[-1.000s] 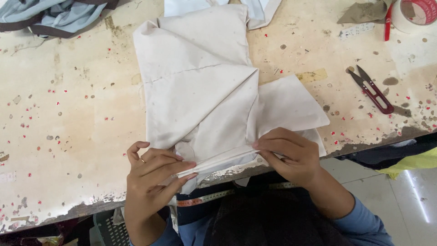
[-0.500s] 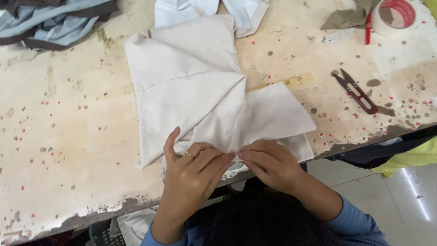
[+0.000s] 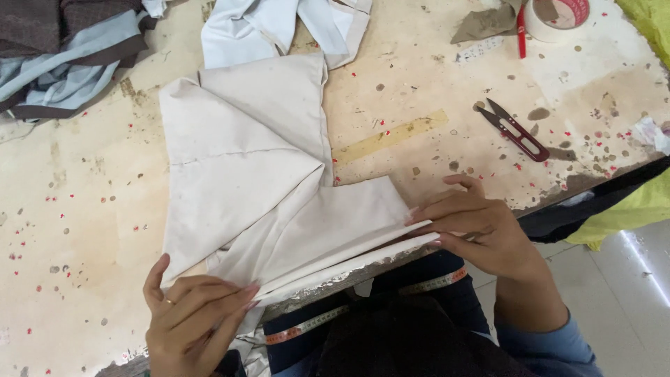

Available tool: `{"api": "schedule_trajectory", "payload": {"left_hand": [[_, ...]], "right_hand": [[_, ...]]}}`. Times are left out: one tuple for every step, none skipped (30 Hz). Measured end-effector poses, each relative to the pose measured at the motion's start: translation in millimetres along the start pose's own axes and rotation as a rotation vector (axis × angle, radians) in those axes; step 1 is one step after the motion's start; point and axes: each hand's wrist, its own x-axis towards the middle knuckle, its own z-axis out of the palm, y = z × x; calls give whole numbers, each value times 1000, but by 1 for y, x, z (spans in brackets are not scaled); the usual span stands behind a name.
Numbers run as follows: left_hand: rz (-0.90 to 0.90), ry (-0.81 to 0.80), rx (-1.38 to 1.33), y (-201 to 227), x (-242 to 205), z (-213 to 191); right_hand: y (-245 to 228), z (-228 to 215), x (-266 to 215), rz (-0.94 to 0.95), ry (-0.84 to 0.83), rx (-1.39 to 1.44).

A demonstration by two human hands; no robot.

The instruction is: The person picks up a light-colored garment, turns it over, and smooths the fabric by hand on a workspace.

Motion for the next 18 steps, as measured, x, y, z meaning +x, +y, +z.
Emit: {"api": "schedule_trajectory", "payload": {"left_hand": [[2, -2, -2, 0, -3, -1], [-27, -5, -4, -1, -5, -2], [-55, -7, -6, -1, -8, -3], [-54, -6, -4, -2, -9, -5], [-65, -17, -2, -3, -11, -7], [-76, -29, 1, -3, -13, -9], [-76, -27, 3, -3, -12, -10], [-81, -21, 20, -3, -12, -11], [-87, -15, 37, -2, -11, -12], [-86, -13, 38, -2, -12, -12], [-101, -18, 39, -2, -12, -13], [-118, -23, 41, -2, -13, -14], [-119, -21, 41, -2, -15, -15], [-133, -9, 31, -3, -17, -16], [-148, 3, 21, -3, -19, -17], [-147, 7, 23, -3, -22, -21], [-203, 38, 24, -2, -24, -24], [-257, 67, 25, -1, -27, -28]], "right_hand": [[1, 5, 0, 3, 2, -1], [2, 10, 0, 19, 75, 58], [3, 15, 1, 35, 147, 117], [3, 19, 0, 33, 147, 117], [2, 23, -1, 33, 196, 258], [2, 28, -3, 33, 244, 401], [1, 30, -2, 31, 244, 402], [-1, 33, -2, 41, 262, 457], [-2, 35, -1, 51, 281, 511], [-1, 36, 0, 49, 281, 511], [-1, 38, 1, 19, 287, 523], [0, 39, 2, -11, 293, 536], [-3, 39, 3, -11, 292, 536], [-5, 39, 5, -23, 264, 543], [-7, 39, 7, -34, 236, 551], [-10, 33, 13, -38, 234, 549], [-14, 27, 20, -71, 32, 535], [-18, 21, 25, -99, -167, 516]]}}
